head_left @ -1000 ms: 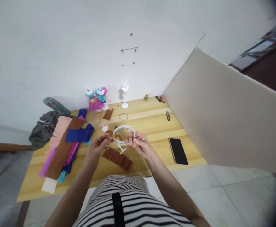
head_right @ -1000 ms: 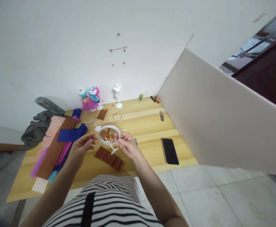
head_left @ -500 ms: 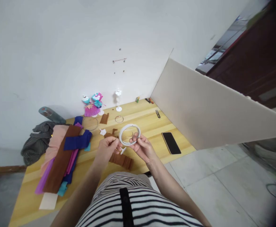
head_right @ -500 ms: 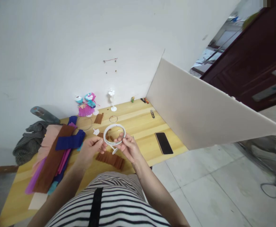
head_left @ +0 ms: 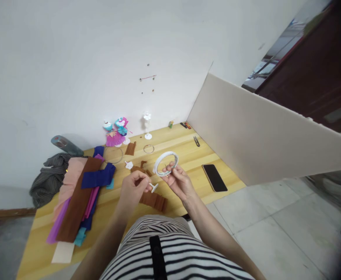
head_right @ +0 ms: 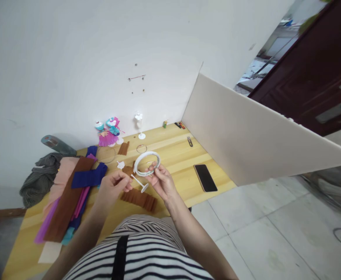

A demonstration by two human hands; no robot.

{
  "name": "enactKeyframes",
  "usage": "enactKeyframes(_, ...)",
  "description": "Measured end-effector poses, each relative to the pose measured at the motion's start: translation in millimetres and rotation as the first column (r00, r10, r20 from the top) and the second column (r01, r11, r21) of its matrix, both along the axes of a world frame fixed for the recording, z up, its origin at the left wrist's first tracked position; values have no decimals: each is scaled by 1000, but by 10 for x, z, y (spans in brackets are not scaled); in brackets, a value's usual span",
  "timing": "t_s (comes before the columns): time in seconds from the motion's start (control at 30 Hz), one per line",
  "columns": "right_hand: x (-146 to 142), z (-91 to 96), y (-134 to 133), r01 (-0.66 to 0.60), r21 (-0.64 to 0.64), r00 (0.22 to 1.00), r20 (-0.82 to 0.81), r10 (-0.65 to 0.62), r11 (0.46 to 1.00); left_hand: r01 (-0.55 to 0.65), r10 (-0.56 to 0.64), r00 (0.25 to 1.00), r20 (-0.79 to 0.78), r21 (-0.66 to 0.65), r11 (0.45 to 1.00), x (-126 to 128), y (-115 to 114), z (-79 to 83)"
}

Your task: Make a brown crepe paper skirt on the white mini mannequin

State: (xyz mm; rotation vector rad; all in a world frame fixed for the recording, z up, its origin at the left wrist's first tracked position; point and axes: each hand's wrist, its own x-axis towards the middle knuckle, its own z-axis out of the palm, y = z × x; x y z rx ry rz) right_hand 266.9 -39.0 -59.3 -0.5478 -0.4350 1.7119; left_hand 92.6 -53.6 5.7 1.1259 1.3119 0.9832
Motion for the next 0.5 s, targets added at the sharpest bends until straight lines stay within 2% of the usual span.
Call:
enactKeyframes(0.13, 31, 35, 16, 25, -15, 999, -41, -26, 1000, 63, -32, 976, 217, -135, 989, 12, 14, -6)
enactKeyframes(0.2, 30, 55, 11, 11, -8, 997, -70, -12, 1000, 92, -43, 960, 276, -168, 981, 54, 24, 3)
enactKeyframes(0.3, 17, 59, 2, 0, 27, 994, -111, 3, 1000, 57, -39, 987, 157, -113, 992, 142, 43, 40)
enactKeyframes(0.4, 6, 34, 9, -10, 52, 988, -151, 18, 999, -47, 47, 998, -46, 13, 999, 205, 58, 60)
enactKeyframes(0.5, -4, 8, 26, -6, 44, 983, -186, 14, 999, -57, 62, 996, -70, 66, 996, 218, 68, 51)
